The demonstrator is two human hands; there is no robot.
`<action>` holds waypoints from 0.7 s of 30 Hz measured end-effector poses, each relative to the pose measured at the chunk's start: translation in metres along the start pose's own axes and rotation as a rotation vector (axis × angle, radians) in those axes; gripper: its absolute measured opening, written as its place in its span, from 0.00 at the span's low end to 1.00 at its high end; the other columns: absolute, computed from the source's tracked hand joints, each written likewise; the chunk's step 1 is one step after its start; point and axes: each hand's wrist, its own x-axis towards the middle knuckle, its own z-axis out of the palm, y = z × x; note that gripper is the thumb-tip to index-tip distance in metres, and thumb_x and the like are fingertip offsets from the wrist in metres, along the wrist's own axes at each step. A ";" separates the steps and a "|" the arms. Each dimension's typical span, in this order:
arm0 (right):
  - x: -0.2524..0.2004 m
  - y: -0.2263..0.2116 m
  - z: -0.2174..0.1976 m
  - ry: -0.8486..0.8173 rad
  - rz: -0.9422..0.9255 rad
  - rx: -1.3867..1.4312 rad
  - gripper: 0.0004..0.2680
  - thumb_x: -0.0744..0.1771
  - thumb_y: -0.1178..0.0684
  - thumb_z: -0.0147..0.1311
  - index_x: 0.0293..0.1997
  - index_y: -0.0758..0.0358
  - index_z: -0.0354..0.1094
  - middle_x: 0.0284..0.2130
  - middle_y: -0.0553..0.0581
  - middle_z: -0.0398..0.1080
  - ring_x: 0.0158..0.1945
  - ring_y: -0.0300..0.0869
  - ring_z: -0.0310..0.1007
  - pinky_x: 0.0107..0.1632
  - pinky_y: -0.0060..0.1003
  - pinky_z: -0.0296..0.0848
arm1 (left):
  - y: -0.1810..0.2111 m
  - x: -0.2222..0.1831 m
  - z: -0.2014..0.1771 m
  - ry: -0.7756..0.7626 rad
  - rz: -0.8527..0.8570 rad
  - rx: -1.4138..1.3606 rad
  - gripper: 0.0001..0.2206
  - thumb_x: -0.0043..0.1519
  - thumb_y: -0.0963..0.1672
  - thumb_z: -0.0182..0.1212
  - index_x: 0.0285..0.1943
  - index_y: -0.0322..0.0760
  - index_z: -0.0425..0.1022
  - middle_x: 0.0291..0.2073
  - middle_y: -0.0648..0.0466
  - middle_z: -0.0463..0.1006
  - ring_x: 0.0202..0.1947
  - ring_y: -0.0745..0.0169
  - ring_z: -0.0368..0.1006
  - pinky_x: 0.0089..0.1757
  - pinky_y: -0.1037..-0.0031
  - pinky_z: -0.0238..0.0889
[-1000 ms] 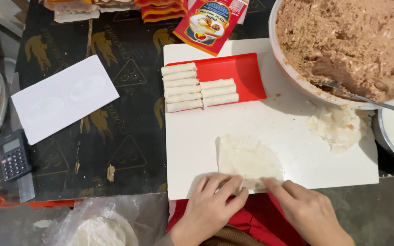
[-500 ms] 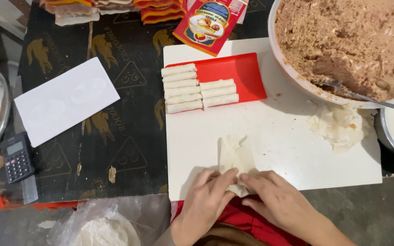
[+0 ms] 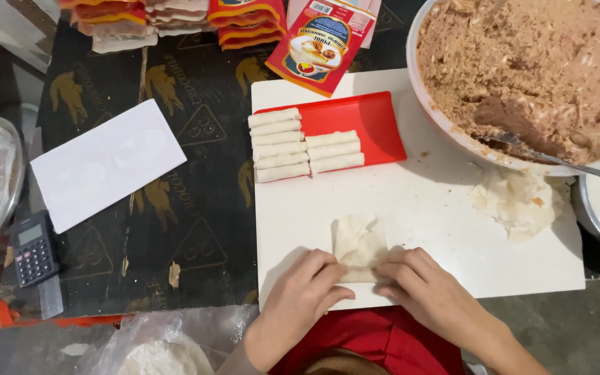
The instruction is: A person is manually preparing spring rolls by placing meat filling onto wrappers and rolling them tightly.
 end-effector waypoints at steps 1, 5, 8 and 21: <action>0.002 -0.001 -0.003 0.035 -0.038 -0.046 0.11 0.70 0.53 0.59 0.58 0.64 0.69 0.50 0.57 0.71 0.50 0.51 0.72 0.54 0.43 0.75 | 0.000 0.001 -0.003 0.027 0.033 0.028 0.12 0.65 0.44 0.73 0.48 0.31 0.77 0.41 0.50 0.71 0.37 0.52 0.69 0.41 0.65 0.68; 0.002 0.005 0.000 0.075 -0.068 -0.092 0.14 0.72 0.64 0.47 0.67 0.70 0.65 0.53 0.64 0.69 0.47 0.54 0.69 0.54 0.45 0.73 | 0.005 0.012 -0.003 0.086 0.021 0.156 0.05 0.69 0.40 0.67 0.45 0.31 0.77 0.37 0.50 0.67 0.35 0.50 0.64 0.37 0.60 0.64; 0.006 0.004 0.002 0.053 0.050 -0.177 0.16 0.70 0.62 0.51 0.68 0.70 0.64 0.55 0.63 0.67 0.52 0.55 0.67 0.53 0.45 0.74 | -0.006 0.012 0.014 0.103 0.021 0.259 0.14 0.65 0.36 0.68 0.59 0.25 0.76 0.44 0.43 0.71 0.40 0.43 0.69 0.35 0.57 0.68; 0.016 0.012 0.007 0.133 -0.050 -0.356 0.15 0.71 0.61 0.50 0.67 0.75 0.64 0.56 0.69 0.65 0.50 0.60 0.68 0.54 0.48 0.75 | -0.003 0.018 0.019 0.223 0.210 0.483 0.11 0.70 0.34 0.63 0.60 0.19 0.75 0.52 0.35 0.77 0.48 0.35 0.75 0.46 0.55 0.75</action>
